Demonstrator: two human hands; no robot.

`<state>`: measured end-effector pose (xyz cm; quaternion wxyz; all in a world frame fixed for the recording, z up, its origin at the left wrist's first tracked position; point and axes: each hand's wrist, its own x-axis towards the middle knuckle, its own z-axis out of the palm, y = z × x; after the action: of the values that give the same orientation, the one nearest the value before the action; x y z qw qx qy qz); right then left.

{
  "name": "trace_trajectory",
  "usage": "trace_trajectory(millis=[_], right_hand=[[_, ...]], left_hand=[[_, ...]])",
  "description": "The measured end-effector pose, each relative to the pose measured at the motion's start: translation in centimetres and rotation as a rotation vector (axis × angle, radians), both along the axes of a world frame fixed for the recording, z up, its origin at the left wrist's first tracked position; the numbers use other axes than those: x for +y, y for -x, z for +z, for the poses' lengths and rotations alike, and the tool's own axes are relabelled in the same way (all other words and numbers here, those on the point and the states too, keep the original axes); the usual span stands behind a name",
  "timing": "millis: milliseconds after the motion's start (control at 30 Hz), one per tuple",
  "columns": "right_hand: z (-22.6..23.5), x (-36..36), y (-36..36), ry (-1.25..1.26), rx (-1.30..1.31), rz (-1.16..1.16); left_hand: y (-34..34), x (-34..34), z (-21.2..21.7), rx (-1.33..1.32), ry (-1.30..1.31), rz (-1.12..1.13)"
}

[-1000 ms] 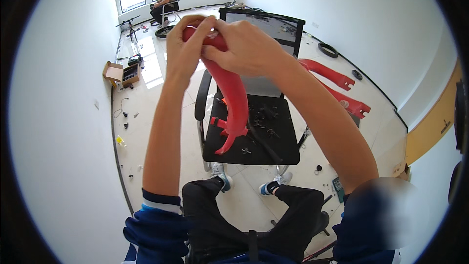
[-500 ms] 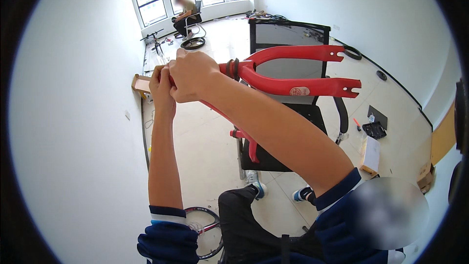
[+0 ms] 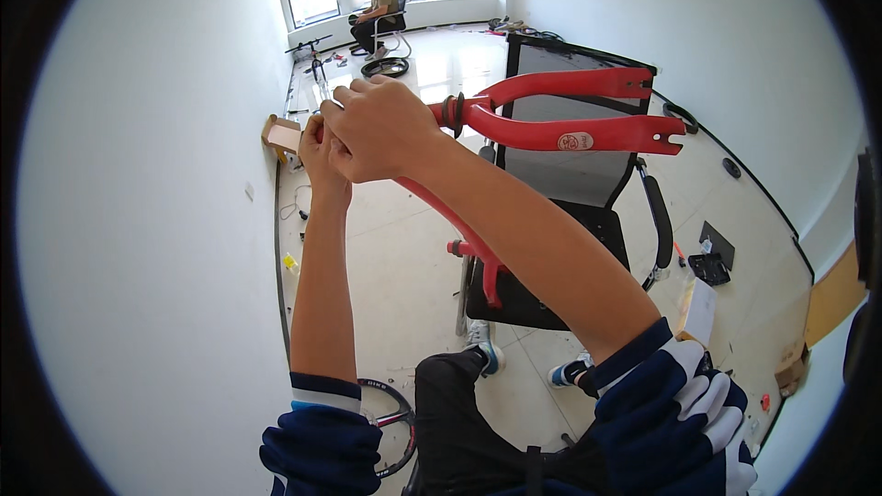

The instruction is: The person assembles a bicycle by attaching a disc brake rotor to a wheel, then mounting a red fork onto a handlebar stem. They secure the components using bolts and washers, working primarily while seated on a chair.

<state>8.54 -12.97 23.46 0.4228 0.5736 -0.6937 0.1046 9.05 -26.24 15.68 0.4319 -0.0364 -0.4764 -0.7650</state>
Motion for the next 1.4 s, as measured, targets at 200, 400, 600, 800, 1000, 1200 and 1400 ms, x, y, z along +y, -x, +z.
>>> trace_trajectory(millis=[200,400,600,800,1000,1200,1400], right_hand=[[-5.9,5.4,-7.5,0.537,-0.314,0.303],[-11.4,14.8,-6.5,0.986,-1.108,0.308],[-6.9,15.9,-3.2,1.027,-1.287,0.614],[-5.8,19.1,-3.5,1.198,-1.445,0.663],[-5.3,23.1,-3.7,1.128,-1.435,0.597],[-5.1,25.7,-4.1,1.219,-1.416,0.589],[-4.9,27.6,-4.2,1.190,-1.412,0.563]], left_hand=[[-0.2,-2.2,-0.6,-0.105,0.050,0.108],[-0.7,2.1,1.3,-0.135,0.106,0.205],[-1.8,6.5,3.3,-0.156,0.255,0.240],[-2.5,12.7,5.4,-0.229,0.304,0.211],[-1.3,17.5,4.1,-0.060,0.021,-0.163],[-0.7,22.7,1.3,-0.108,0.080,-0.430],[0.0,24.0,0.7,-0.078,0.126,-0.464]])
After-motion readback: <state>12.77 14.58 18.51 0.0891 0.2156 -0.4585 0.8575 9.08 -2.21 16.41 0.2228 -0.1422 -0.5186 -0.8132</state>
